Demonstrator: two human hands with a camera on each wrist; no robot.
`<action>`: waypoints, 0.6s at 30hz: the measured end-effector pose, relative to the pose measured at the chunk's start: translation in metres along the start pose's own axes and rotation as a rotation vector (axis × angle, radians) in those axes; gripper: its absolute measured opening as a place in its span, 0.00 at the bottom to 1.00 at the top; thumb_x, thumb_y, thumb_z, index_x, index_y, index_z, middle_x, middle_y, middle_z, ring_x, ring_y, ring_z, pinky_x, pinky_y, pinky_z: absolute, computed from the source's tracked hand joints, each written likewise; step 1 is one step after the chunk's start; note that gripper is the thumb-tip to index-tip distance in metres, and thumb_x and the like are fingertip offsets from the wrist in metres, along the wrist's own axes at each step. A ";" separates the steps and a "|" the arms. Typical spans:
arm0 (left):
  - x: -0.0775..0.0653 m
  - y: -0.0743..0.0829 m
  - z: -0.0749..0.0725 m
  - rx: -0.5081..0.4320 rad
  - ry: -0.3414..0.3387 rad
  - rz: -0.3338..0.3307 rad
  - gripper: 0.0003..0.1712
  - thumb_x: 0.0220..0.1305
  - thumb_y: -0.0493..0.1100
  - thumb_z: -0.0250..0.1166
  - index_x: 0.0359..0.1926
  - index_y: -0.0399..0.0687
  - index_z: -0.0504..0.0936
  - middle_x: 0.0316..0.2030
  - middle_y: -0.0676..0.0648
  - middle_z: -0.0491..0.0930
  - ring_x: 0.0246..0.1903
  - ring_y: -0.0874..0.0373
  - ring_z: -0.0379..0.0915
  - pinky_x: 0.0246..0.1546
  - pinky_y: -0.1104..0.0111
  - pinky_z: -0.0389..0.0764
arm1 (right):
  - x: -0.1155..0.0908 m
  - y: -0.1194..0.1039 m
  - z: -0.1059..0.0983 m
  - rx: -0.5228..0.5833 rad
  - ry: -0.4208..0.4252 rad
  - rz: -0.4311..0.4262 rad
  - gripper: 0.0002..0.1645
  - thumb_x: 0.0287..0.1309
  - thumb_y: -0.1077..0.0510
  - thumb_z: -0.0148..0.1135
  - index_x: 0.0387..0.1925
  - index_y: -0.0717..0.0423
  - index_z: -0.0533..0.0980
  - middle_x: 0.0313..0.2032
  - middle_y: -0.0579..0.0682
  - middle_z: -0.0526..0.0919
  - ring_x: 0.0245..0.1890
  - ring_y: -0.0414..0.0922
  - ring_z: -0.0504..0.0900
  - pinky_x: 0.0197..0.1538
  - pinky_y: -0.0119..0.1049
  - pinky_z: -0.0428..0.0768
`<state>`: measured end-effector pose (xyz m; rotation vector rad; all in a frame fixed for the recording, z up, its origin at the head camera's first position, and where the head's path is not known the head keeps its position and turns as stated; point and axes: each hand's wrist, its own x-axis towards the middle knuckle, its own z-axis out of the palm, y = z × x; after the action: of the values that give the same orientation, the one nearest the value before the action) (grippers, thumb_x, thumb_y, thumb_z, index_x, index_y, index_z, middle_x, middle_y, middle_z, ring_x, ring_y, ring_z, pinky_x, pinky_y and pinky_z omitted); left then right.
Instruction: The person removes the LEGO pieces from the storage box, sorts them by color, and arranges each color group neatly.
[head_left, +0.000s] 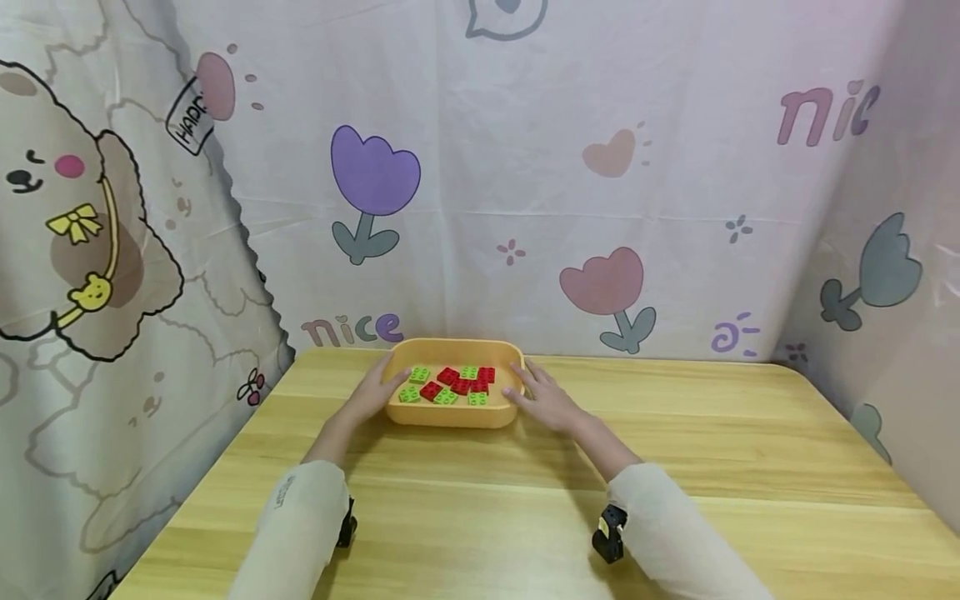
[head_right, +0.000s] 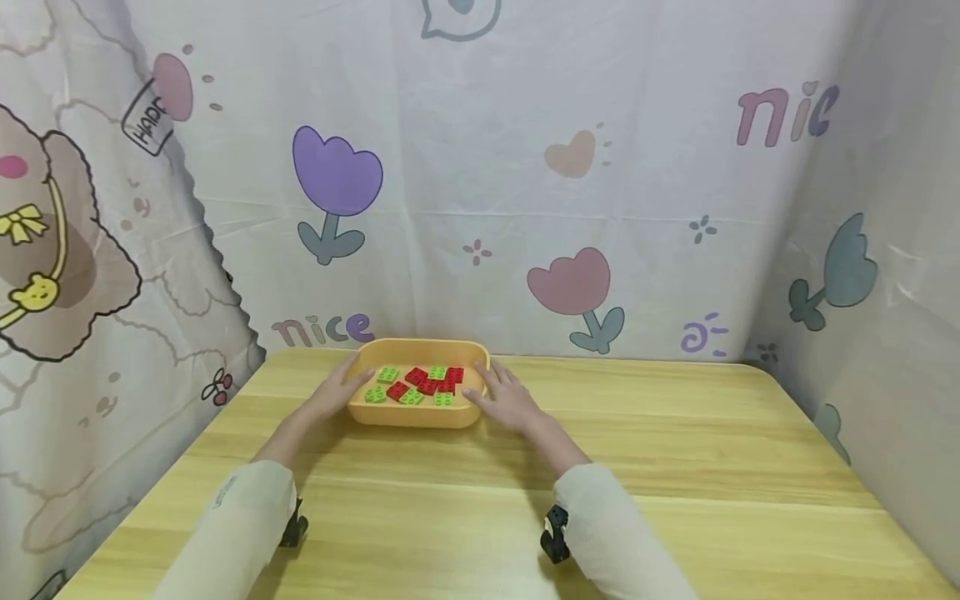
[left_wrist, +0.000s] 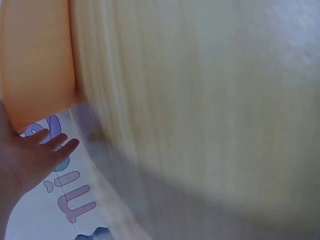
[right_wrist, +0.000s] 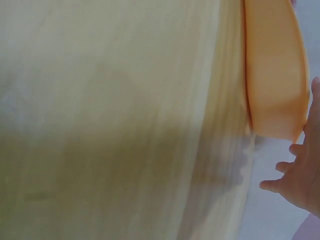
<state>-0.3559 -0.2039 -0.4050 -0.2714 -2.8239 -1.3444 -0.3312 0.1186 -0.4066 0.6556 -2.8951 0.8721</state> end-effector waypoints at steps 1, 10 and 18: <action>0.000 -0.001 0.000 -0.013 -0.002 -0.006 0.44 0.68 0.59 0.47 0.70 0.36 0.40 0.67 0.31 0.41 0.65 0.36 0.36 0.62 0.45 0.42 | 0.000 0.000 0.001 0.007 0.001 0.006 0.40 0.63 0.37 0.44 0.70 0.51 0.52 0.69 0.60 0.46 0.66 0.62 0.46 0.59 0.64 0.53; -0.003 -0.007 0.003 -0.024 -0.001 -0.024 0.44 0.68 0.58 0.48 0.71 0.39 0.37 0.68 0.32 0.40 0.65 0.35 0.37 0.61 0.44 0.42 | -0.003 -0.001 0.008 0.074 -0.002 0.031 0.41 0.64 0.37 0.44 0.71 0.52 0.48 0.68 0.63 0.46 0.65 0.63 0.47 0.59 0.65 0.51; -0.007 -0.001 0.004 0.015 -0.010 0.004 0.44 0.69 0.54 0.49 0.70 0.36 0.36 0.67 0.31 0.41 0.64 0.34 0.38 0.62 0.45 0.43 | -0.004 0.000 0.006 0.044 0.015 0.032 0.40 0.65 0.39 0.44 0.71 0.53 0.48 0.68 0.62 0.47 0.65 0.62 0.49 0.61 0.63 0.51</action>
<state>-0.3490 -0.2023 -0.4090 -0.2851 -2.8386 -1.3247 -0.3272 0.1173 -0.4124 0.6051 -2.8890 0.9426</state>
